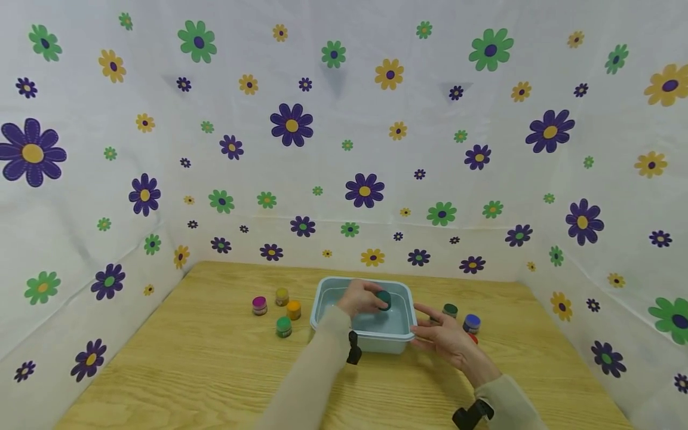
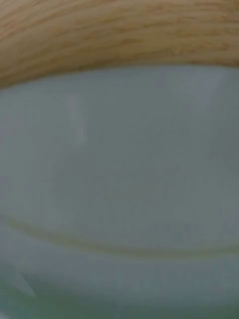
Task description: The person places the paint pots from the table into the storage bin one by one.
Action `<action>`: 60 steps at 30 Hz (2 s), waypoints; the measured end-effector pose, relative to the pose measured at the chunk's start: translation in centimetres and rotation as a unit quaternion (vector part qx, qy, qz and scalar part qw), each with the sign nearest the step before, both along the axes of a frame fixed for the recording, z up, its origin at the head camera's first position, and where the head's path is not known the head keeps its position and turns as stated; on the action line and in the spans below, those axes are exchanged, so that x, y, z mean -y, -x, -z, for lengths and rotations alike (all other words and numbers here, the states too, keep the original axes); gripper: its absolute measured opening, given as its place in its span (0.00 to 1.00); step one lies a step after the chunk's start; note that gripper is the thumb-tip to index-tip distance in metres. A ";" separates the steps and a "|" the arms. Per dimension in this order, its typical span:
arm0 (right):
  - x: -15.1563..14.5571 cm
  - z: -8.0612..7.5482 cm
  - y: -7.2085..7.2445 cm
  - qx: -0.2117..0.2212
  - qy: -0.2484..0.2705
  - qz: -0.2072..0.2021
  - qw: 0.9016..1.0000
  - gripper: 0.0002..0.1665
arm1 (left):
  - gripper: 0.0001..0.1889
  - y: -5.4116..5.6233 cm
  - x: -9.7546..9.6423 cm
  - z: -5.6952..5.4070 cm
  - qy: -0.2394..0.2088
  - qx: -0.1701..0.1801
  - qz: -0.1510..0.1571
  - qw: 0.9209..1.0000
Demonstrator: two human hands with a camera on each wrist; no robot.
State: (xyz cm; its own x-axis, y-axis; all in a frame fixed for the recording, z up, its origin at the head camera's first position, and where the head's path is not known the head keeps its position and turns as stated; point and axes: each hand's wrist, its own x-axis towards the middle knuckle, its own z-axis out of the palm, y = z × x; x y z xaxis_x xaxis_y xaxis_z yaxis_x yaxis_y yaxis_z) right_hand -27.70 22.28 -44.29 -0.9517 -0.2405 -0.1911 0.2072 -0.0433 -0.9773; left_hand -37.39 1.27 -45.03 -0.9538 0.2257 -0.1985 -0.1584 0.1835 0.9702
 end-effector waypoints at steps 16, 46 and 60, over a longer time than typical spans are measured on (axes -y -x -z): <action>-0.1 0.1 0.0 -0.006 -0.009 -0.003 1.000 0.44 | 0.20 -0.8 -0.8 0.5 0.074 -0.009 -0.011 0.997; -0.2 0.1 0.3 -0.001 0.000 -0.013 1.000 0.44 | 0.20 -1.0 -1.1 0.1 0.052 0.006 0.010 0.999; 0.2 -0.1 0.1 0.005 -0.009 0.015 1.000 0.42 | 0.18 -0.7 -0.4 0.2 0.008 -0.007 0.018 1.000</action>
